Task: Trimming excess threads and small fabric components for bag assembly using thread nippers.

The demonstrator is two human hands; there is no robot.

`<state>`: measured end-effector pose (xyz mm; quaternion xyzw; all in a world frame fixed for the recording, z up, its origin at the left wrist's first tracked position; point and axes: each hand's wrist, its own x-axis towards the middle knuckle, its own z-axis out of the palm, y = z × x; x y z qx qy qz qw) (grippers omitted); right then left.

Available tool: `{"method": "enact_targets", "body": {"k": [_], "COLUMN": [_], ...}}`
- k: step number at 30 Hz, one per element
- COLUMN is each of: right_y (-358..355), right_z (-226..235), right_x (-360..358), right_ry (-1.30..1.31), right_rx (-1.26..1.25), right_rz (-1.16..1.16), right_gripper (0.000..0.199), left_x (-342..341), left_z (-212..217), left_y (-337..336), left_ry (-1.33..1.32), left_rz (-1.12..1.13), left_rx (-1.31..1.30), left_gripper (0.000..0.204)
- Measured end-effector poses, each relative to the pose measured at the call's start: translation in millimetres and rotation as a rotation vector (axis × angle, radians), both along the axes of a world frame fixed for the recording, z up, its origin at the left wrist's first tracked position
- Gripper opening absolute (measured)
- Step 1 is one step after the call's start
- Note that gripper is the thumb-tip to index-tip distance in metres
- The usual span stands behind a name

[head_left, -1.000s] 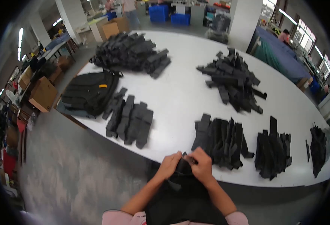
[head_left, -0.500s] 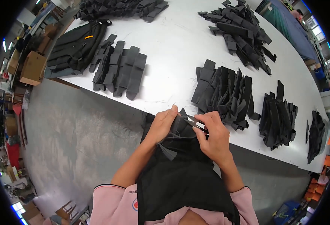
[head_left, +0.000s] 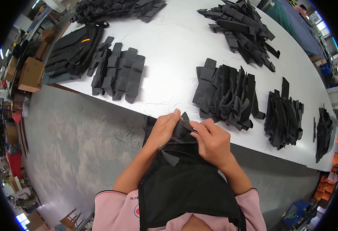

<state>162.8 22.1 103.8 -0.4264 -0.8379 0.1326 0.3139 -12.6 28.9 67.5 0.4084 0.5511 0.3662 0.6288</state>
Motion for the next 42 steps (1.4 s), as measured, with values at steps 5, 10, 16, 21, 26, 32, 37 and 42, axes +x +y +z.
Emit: {"method": "enact_targets", "body": {"k": [5,10,16,21,26,32,37,42], "right_y": [-7,-3,8,17,21,24,29,30], "right_z": [-7,-3,8,17,17,18,22,29], "right_x": [0,5,15,17,13,16,15,12], "right_ry": [0.057,0.145,0.036,-0.151,-0.184,-0.065,-0.189,-0.286], "right_rx": [0.003,-0.149,-0.031,-0.020,-0.013,-0.052,0.067,0.163], "right_rz": [-0.091,-0.070,0.117,0.288,0.357,0.293,0.379,0.511], "right_gripper": [0.031,0.025,0.023,0.022,0.021,0.021,0.021,0.015], "left_x": [1,0,-2,-4,-7,-10,-11,-12], "left_z": [-1,-3,7,3,6,1,-2,-8], "left_y": [1,1,4,3,2,2,3,3], "left_ry": [-0.023,-0.040,-0.008,-0.039,-0.038,-0.072,-0.077,-0.122], "left_rz": [-0.004,-0.037,-0.112,-0.150,-0.193,-0.198,-0.240,-0.308], "left_rx": [-0.081,-0.071,-0.073,-0.108,-0.115,-0.165,-0.192,-0.227], "left_gripper": [0.050,0.050,0.052,0.053,0.054,0.055,0.057,0.054]}}
